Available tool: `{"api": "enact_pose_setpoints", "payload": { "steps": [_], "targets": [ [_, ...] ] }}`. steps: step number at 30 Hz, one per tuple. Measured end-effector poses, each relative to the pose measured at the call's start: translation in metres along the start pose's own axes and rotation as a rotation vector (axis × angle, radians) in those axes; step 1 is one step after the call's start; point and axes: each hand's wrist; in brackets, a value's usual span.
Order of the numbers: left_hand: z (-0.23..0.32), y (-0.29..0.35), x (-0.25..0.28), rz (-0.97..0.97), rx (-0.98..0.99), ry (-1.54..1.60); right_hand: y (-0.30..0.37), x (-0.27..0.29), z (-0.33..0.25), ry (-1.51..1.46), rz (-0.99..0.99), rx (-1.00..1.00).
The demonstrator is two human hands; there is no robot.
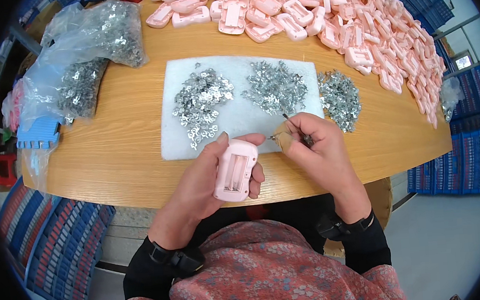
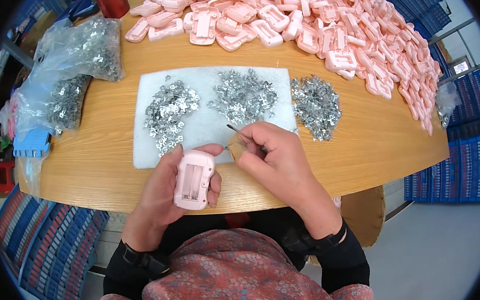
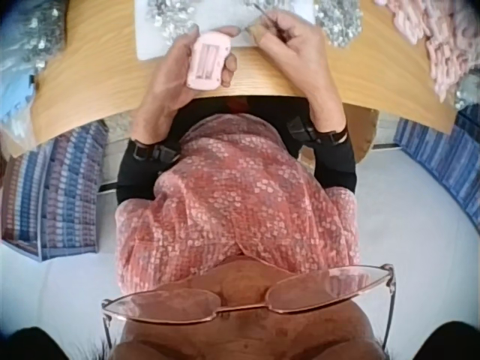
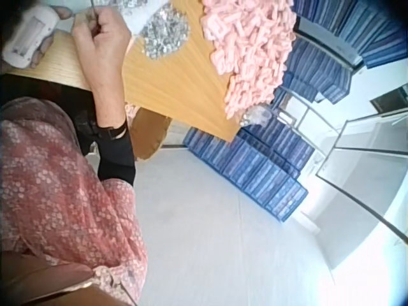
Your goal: The person sits at a table and assembles small pink plastic components by inserting metal fasteners into them. They repeatedly pick up a pink plastic piece, insert a metal fastener using a small tool, and place the finished unit into a cardboard box.
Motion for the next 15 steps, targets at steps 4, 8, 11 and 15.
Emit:
{"api": "enact_pose_setpoints", "payload": {
  "steps": [4, 8, 11, 15],
  "targets": [
    [-0.001, 0.001, 0.001, 0.005, 0.008, -0.047, 0.004, -0.001, 0.000, -0.069, 0.005, -0.013],
    [-0.001, 0.001, 0.004, -0.011, -0.002, -0.031, 0.005, 0.000, 0.001, -0.102, -0.009, -0.028],
    [-0.001, 0.001, -0.001, -0.006, -0.012, -0.027, 0.005, 0.002, 0.003, -0.092, -0.003, -0.020],
    [-0.003, -0.001, -0.002, 0.016, -0.018, 0.000, -0.002, 0.007, 0.014, 0.156, 0.114, 0.070]
  ]
}}
Point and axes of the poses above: each hand's wrist, its own y-axis away from the middle knuckle, its own x-axis out of the back of the hand, z = x × y, and after that the axes turned 14 degrees about y, right-handed
